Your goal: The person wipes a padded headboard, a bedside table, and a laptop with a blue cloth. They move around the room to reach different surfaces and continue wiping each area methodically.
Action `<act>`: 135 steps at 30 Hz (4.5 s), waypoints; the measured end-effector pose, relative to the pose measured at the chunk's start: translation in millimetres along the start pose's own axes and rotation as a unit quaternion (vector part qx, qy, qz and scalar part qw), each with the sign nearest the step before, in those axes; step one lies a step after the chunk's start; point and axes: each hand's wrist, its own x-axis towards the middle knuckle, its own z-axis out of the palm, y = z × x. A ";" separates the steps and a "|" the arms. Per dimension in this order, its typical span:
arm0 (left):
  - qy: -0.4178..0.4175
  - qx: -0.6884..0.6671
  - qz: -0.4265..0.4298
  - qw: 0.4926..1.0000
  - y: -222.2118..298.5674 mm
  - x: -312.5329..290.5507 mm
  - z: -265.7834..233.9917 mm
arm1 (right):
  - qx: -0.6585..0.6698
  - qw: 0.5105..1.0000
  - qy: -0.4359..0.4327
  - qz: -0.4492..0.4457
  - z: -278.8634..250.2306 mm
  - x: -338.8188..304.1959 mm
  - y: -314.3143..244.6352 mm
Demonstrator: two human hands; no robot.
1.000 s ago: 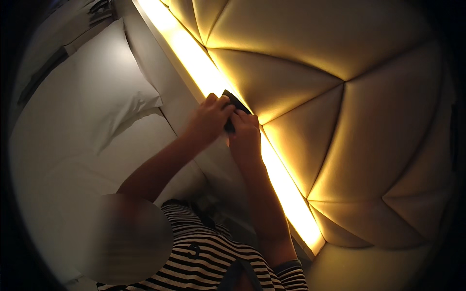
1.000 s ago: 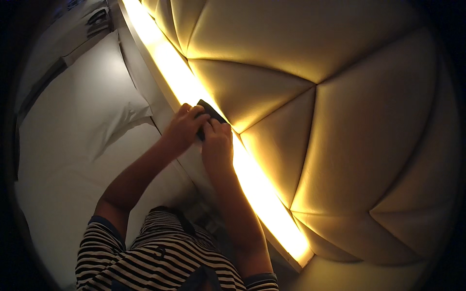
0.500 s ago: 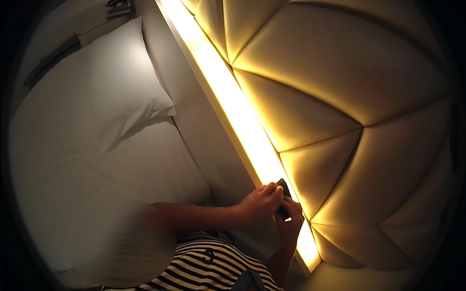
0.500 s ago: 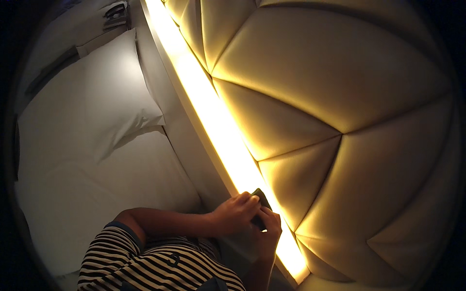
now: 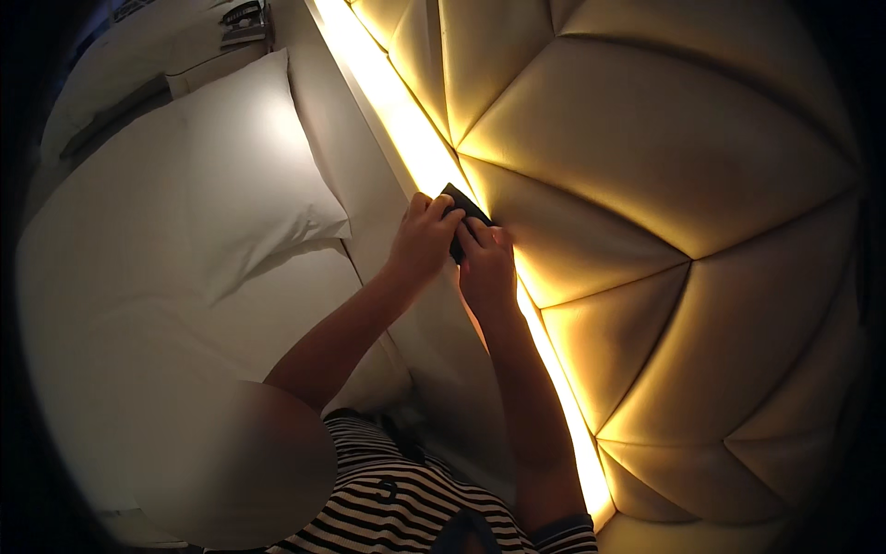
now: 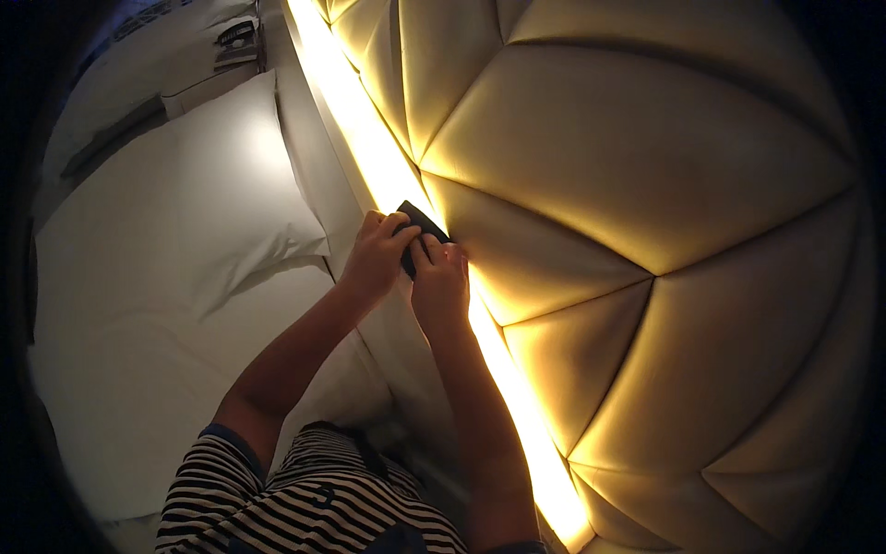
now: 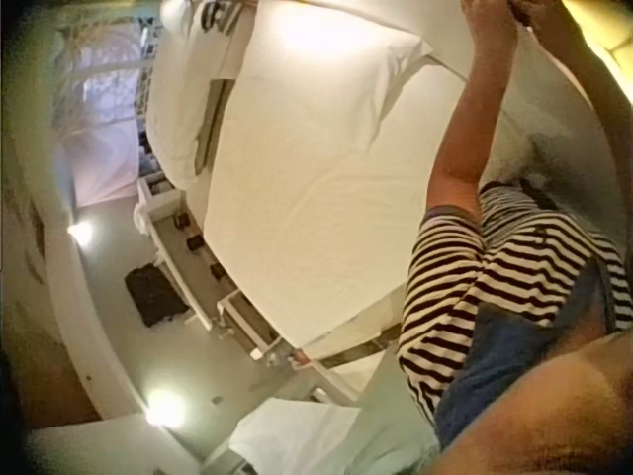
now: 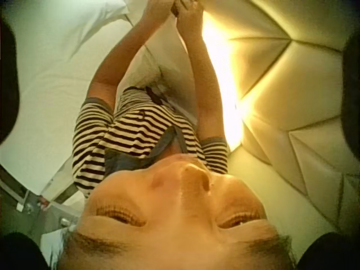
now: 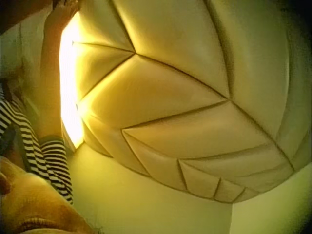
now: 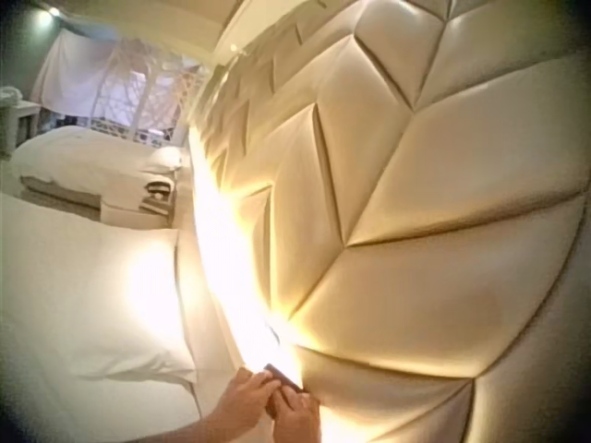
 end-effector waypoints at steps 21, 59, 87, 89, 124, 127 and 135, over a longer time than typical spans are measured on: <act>0.076 -0.258 0.174 0.947 140.9 26.6 -5.6 | -0.277 0.950 0.146 -0.004 -154.6 -73.7 2.3; 0.102 -0.260 -0.024 0.960 68.7 36.7 40.8 | -0.224 0.957 0.145 -0.110 -84.8 9.3 28.6; 0.106 -0.261 -0.098 0.955 21.2 33.3 47.6 | -0.211 0.951 0.130 -0.185 -27.7 31.3 24.6; 0.095 -0.276 -0.073 0.954 55.4 19.2 47.8 | -0.222 0.953 0.110 -0.174 -55.8 1.6 31.7; 0.094 -0.270 -0.053 0.957 138.9 3.4 21.1 | -0.170 0.965 0.146 -0.137 -125.6 -48.1 47.8; 0.151 -0.207 0.074 0.964 172.8 39.8 7.3 | -0.246 0.938 0.221 -0.102 -184.4 -42.3 50.4; 0.091 -0.163 0.103 0.977 154.7 12.9 20.0 | -0.255 0.947 0.170 -0.099 -150.0 -58.7 42.9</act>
